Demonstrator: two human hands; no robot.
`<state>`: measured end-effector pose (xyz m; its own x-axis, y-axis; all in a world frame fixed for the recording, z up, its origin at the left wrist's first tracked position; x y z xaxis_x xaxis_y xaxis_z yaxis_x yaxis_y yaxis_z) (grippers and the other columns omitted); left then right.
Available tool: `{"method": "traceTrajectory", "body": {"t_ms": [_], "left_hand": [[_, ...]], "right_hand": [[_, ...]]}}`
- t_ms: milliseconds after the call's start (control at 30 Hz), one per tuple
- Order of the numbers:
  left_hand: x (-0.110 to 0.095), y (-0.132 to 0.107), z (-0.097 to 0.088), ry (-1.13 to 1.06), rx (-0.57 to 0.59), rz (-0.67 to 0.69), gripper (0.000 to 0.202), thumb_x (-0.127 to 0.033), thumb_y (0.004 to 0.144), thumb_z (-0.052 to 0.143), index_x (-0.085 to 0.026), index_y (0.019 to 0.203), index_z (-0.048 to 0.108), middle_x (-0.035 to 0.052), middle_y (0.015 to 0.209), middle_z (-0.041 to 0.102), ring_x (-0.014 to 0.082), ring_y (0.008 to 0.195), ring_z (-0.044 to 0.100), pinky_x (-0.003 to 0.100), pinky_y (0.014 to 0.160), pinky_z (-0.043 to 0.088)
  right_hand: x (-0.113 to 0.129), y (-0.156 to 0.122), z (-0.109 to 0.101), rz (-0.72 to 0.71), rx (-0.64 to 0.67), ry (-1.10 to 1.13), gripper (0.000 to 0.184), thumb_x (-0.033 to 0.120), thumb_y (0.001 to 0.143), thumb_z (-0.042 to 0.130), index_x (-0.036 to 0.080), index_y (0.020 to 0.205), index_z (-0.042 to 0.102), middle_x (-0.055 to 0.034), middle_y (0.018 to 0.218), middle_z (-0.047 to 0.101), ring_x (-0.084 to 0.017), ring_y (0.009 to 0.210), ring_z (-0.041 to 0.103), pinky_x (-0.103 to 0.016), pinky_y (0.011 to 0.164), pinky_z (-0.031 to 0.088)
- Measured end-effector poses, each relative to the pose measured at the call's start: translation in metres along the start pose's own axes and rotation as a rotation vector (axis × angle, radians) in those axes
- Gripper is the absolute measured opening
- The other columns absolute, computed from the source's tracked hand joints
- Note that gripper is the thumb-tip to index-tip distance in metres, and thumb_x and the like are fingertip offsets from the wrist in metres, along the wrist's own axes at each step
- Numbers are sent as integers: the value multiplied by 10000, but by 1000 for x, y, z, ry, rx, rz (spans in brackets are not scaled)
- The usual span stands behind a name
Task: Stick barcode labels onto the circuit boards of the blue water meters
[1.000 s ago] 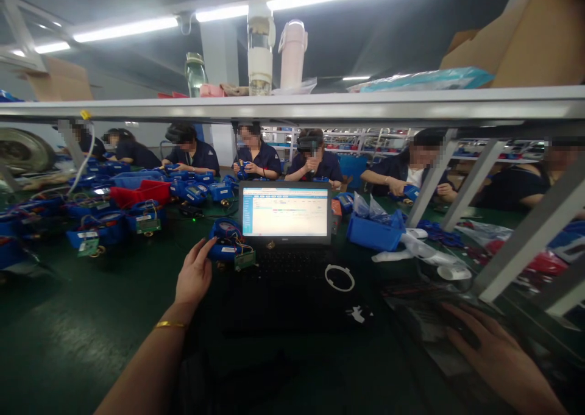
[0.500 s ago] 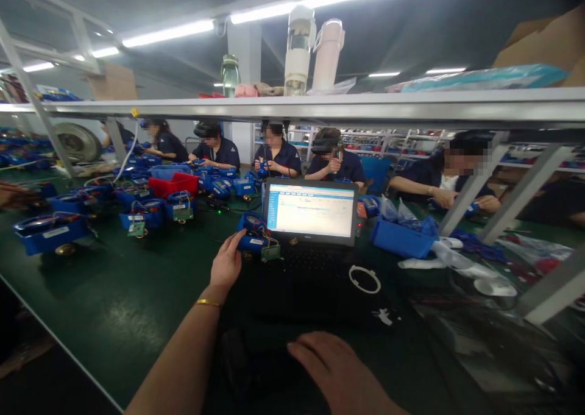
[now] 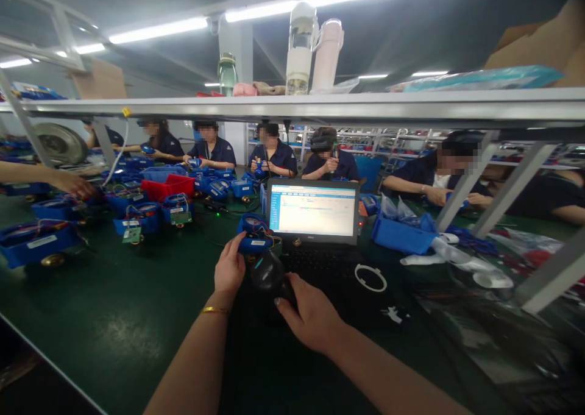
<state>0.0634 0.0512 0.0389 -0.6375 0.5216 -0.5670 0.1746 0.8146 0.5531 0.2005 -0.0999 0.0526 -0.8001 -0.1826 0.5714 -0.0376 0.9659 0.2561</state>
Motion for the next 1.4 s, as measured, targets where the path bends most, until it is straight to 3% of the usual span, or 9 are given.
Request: {"method": "traceTrajectory", "body": {"t_ms": [300,467,733,800,867,967,1067,1200,1400], "left_hand": [[2,1,-1,29,27,-38,542,-132,855,323,-282,1370,404,53,1333,508,269,1163,530,413,934,473],[0,2,-4,51,49,-71,521,-182,873,316,-287,1379,380,71,1332,506,305,1150,534,459,904,479],[1,4,-11,97,28,-178,468,-330,921,281,-225,1365,383,136,1321,511,366,1188,493,551,911,454],[2,4,-13,108,22,-200,474,-345,925,266,-209,1366,377,152,1321,507,373,1179,500,558,907,452],[2,3,-14,121,21,-215,481,-358,925,262,-204,1368,369,162,1326,498,384,1156,513,569,884,460],[-1,3,-16,136,14,-223,481,-367,923,266,-199,1360,378,167,1310,495,387,1148,511,571,876,464],[-6,3,-17,148,8,-235,498,-389,923,268,-192,1367,374,181,1310,472,393,1175,483,574,887,459],[-10,4,-16,218,30,-259,531,-425,923,255,-190,1391,345,190,1326,443,391,1208,456,565,903,455],[-10,5,-15,334,0,-293,572,-481,913,266,-213,1416,299,184,1353,426,376,1237,437,553,920,452]], "right_hand": [[-5,10,-1,-10,-70,-36,306,310,889,444,128,1131,491,-114,983,654,-255,909,627,-353,791,459],[1,3,-5,-46,18,-111,338,315,859,477,110,1127,495,-134,1041,633,-256,925,613,-373,799,484],[-22,-57,54,-173,325,-355,659,550,736,631,175,1259,488,-139,1056,644,-313,881,629,-465,724,546],[-38,-70,31,-193,244,-338,684,543,762,607,190,1323,440,-142,1135,624,-307,943,622,-452,761,550],[-69,-85,-25,-154,2,-314,669,519,781,590,192,1341,424,-141,1240,574,-303,1096,565,-442,892,511],[-154,-129,-123,65,-404,-434,398,373,910,414,180,1238,526,-134,1200,590,-255,1116,562,-425,969,468],[-238,-182,-181,234,-589,-582,439,436,872,417,153,1166,580,-147,1162,607,-297,1099,572,-483,979,455],[-306,-221,-194,392,-566,-626,504,483,847,424,200,1247,544,-119,1232,582,-299,1121,572,-483,963,474],[-324,-226,-190,501,-538,-626,496,473,804,445,240,1219,585,-106,1239,559,-306,1100,577,-492,950,476]]}}
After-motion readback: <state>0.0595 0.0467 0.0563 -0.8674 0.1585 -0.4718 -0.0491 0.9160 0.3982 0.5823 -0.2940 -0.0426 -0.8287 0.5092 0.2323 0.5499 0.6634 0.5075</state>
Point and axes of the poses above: each hand's wrist, its own y-axis towards the middle knuckle, its own z-axis out of the palm, x = y × z, the point moved 9 cm from there along y, towards the middle knuckle
